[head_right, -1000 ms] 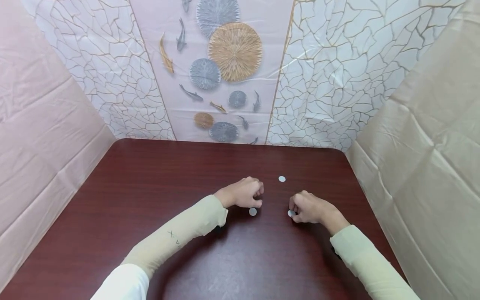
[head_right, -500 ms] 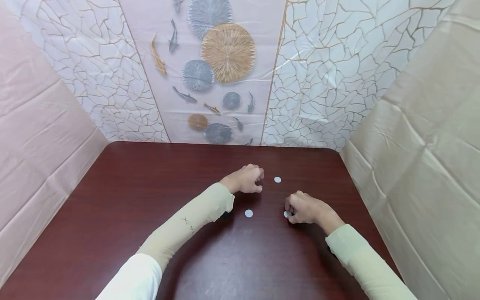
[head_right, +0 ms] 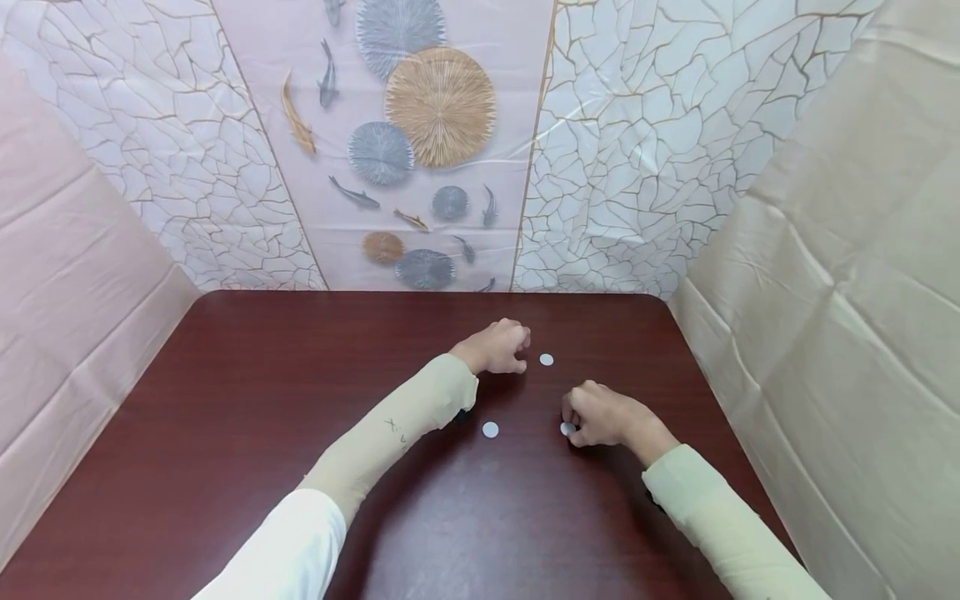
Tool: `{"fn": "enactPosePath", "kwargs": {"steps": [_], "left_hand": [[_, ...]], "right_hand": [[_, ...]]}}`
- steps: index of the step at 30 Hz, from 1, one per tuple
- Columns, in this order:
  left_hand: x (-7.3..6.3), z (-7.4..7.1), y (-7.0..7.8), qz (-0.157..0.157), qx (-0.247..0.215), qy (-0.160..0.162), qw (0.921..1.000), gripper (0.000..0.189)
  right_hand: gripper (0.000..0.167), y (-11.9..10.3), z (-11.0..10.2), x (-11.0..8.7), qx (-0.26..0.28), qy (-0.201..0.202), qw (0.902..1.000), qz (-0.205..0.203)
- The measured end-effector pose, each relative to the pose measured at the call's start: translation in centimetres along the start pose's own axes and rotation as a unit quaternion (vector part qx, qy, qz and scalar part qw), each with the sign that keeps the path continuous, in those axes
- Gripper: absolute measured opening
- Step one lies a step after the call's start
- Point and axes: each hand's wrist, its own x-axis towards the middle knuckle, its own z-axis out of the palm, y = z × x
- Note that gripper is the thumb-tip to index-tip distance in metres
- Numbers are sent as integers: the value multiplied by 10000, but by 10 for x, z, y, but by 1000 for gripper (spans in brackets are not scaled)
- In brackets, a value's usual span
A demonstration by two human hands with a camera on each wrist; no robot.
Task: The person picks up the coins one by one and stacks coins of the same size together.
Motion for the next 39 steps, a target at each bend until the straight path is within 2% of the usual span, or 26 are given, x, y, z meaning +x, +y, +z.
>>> {"fn": "enactPosePath", "kwargs": {"steps": [4, 8, 16, 22, 30, 39], "left_hand": [[12, 5, 1, 47, 77, 24, 10000, 35], [24, 14, 9, 115, 217, -67, 9997, 27], [37, 25, 21, 44, 324, -244, 9992, 18], [39, 23, 22, -72, 330, -374, 9987, 17], [44, 16, 24, 214, 555, -249, 9979, 11], [51, 17, 22, 196, 485, -384, 9979, 11]], "right_hand": [[10, -1, 0, 1, 19, 50, 10000, -52], [10, 1, 3, 0, 66, 107, 9999, -88], [9, 0, 7, -5, 116, 129, 9998, -96], [8, 0, 6, -4, 135, 136, 9997, -133], [9, 0, 1, -1, 48, 165, 9998, -119], [11, 0, 1, 0, 199, -15, 9998, 94]]}}
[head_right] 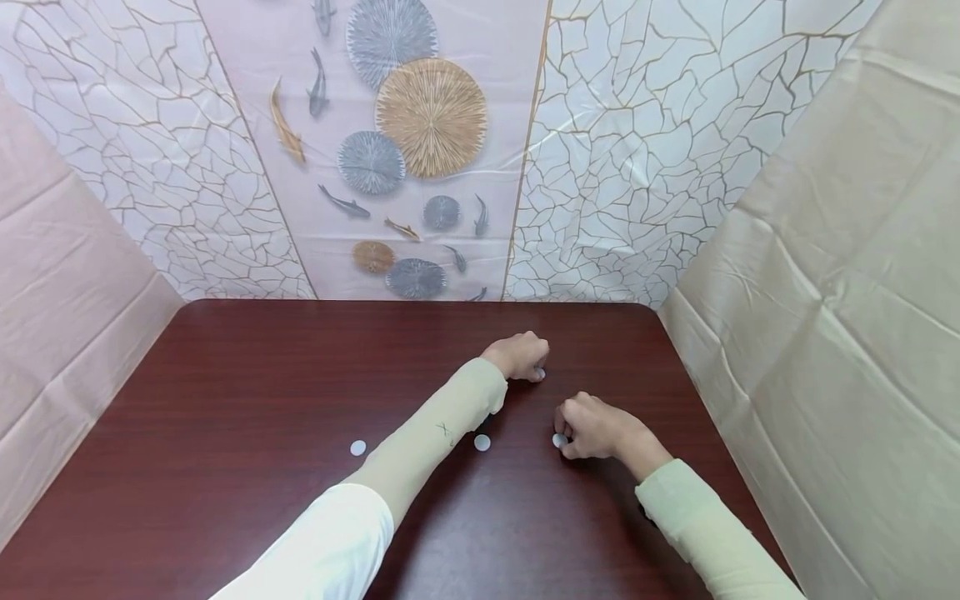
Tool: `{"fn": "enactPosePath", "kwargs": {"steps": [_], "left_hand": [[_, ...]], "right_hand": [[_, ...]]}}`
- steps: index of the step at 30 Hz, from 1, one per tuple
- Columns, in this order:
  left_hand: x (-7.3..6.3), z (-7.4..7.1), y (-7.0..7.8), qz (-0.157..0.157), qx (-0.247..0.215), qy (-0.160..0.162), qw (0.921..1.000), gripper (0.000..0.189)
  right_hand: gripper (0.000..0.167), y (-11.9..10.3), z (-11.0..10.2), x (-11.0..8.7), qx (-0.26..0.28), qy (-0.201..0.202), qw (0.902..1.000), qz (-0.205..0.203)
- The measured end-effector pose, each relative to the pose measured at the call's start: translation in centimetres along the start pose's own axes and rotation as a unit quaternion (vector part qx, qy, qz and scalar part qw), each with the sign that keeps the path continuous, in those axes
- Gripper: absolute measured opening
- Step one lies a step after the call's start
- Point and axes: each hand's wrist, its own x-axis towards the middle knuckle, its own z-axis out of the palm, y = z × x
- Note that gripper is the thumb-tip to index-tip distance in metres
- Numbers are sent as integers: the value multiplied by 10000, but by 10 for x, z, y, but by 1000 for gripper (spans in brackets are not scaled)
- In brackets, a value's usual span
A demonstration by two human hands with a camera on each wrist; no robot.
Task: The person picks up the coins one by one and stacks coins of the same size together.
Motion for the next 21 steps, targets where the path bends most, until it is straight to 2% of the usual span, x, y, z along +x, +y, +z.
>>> {"fn": "enactPosePath", "kwargs": {"steps": [5, 11, 16, 21], "left_hand": [[3, 1, 2, 38, 175, -26, 9998, 8], [7, 6, 7, 130, 434, 120, 9989, 20], [9, 12, 6, 51, 323, 137, 9994, 22], [12, 13, 6, -82, 89, 155, 9998, 25]], "right_hand": [[11, 0, 0, 1, -29, 13, 10000, -9], [11, 0, 0, 0, -59, 132, 9998, -100], [10, -1, 2, 0, -69, 155, 9997, -177], [9, -1, 0, -1, -108, 101, 9999, -45]]}}
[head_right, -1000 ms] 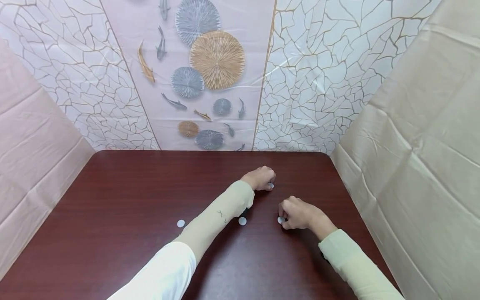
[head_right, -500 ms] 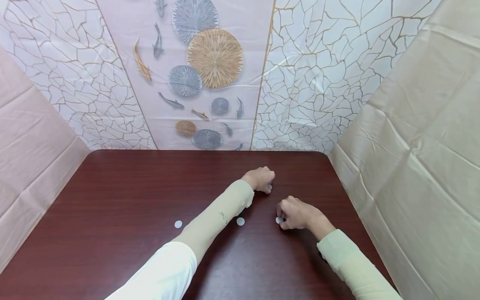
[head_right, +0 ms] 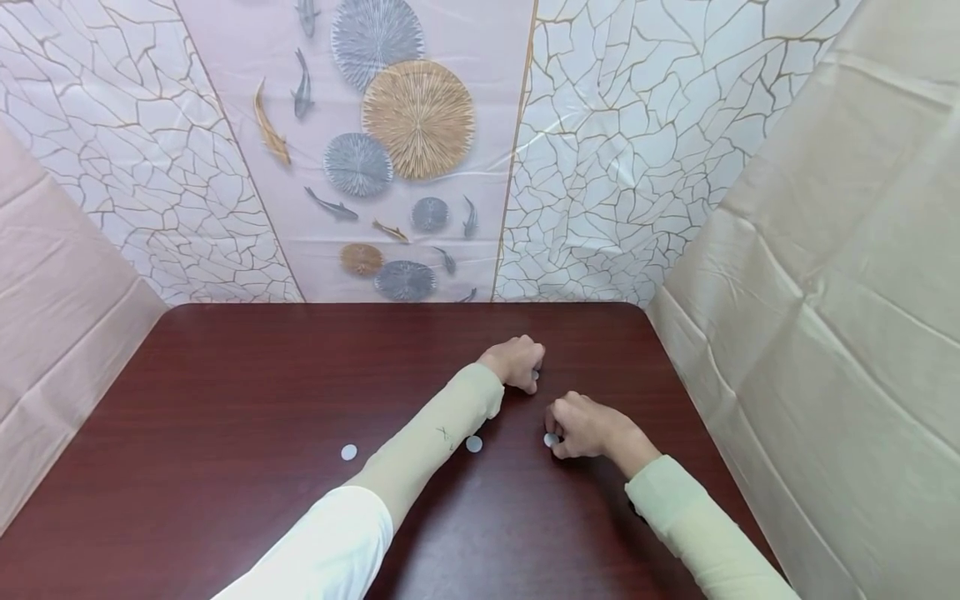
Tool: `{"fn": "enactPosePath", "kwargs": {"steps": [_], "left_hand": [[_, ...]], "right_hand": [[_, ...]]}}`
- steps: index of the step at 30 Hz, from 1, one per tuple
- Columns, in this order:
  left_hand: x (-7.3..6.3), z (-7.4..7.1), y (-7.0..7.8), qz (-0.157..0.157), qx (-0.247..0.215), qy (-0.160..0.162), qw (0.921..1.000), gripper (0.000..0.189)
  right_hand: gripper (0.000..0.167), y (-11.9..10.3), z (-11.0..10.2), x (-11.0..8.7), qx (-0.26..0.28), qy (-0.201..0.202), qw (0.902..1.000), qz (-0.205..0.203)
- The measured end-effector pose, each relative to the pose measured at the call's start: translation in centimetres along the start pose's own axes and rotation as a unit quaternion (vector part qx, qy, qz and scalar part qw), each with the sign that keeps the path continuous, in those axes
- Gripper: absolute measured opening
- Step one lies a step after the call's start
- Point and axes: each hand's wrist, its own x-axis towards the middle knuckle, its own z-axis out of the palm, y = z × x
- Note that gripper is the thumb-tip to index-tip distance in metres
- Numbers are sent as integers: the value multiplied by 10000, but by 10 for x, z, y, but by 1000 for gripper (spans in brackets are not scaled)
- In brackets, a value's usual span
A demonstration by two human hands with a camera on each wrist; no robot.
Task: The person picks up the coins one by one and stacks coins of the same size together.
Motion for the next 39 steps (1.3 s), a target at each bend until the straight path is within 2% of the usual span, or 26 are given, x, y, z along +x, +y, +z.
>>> {"fn": "enactPosePath", "kwargs": {"steps": [7, 14, 19, 26, 32, 39], "left_hand": [[-6, 0, 1, -45, -145, -145, 9998, 27], [-11, -2, 3, 16, 204, -192, 9996, 40], [-12, -3, 0, 163, 283, -125, 9994, 34], [-12, -4, -5, 295, 93, -53, 9995, 25], [-15, -10, -8, 406, -161, -46, 9990, 19], [-24, -18, -9, 514, -354, 86, 9980, 23]], "right_hand": [[10, -1, 4, 0, 6, -10, 10000, 8], [11, -3, 6, -1, 58, 48, 9999, -81], [10, -3, 6, -2, 32, 79, 9999, -114], [9, -2, 6, -2, 25, -7, 10000, 29], [11, 0, 4, -1, 16, -82, 10000, 54], [13, 3, 3, 0, -33, -63, 9999, 118]]}}
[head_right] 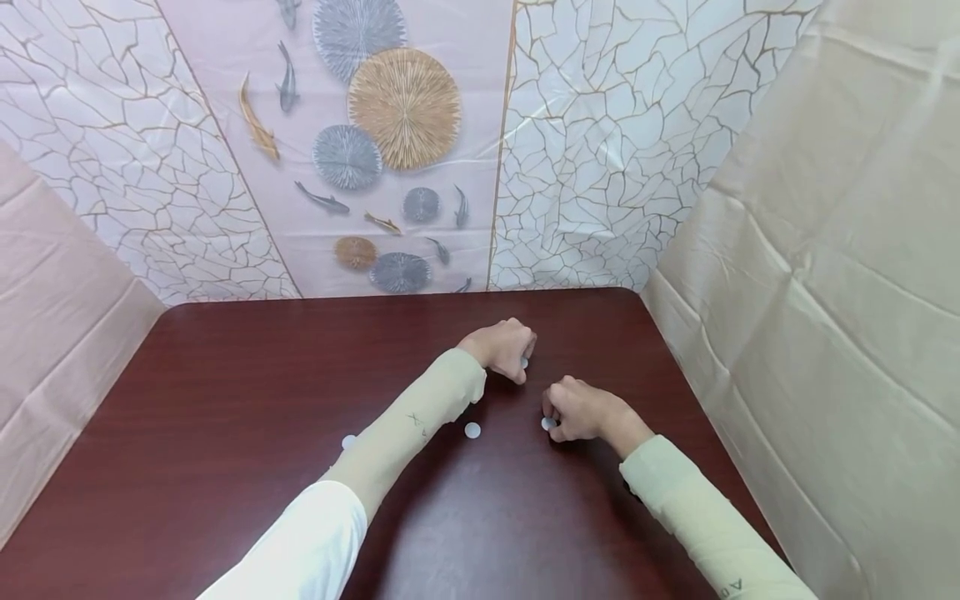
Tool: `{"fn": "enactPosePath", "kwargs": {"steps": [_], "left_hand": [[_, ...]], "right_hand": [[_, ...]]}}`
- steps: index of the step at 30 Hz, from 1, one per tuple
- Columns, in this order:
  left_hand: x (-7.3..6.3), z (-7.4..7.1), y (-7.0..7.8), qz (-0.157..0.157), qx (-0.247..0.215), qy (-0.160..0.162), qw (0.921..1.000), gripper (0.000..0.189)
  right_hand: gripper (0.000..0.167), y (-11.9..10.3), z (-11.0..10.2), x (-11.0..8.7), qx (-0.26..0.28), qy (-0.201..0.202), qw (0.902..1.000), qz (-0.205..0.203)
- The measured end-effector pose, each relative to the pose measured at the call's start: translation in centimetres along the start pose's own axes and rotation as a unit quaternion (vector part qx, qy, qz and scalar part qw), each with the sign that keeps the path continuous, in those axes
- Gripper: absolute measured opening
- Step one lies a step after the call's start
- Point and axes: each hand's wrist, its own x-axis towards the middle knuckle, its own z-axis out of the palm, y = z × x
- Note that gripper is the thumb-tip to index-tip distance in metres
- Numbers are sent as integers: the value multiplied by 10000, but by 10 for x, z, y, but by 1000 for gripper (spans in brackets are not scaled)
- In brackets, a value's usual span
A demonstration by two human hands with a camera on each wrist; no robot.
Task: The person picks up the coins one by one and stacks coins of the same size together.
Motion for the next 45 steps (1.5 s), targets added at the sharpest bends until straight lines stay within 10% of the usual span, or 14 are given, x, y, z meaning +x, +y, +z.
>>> {"fn": "enactPosePath", "kwargs": {"steps": [24, 45], "left_hand": [[-31, 3, 28, 508, -312, 32, 9982, 27], [-54, 25, 46, 86, -724, 148, 9972, 27]], "right_hand": [[10, 1, -3, 0, -7, -78, 10000, -31], [16, 3, -1, 1, 107, 15, 9999, 7]]}}
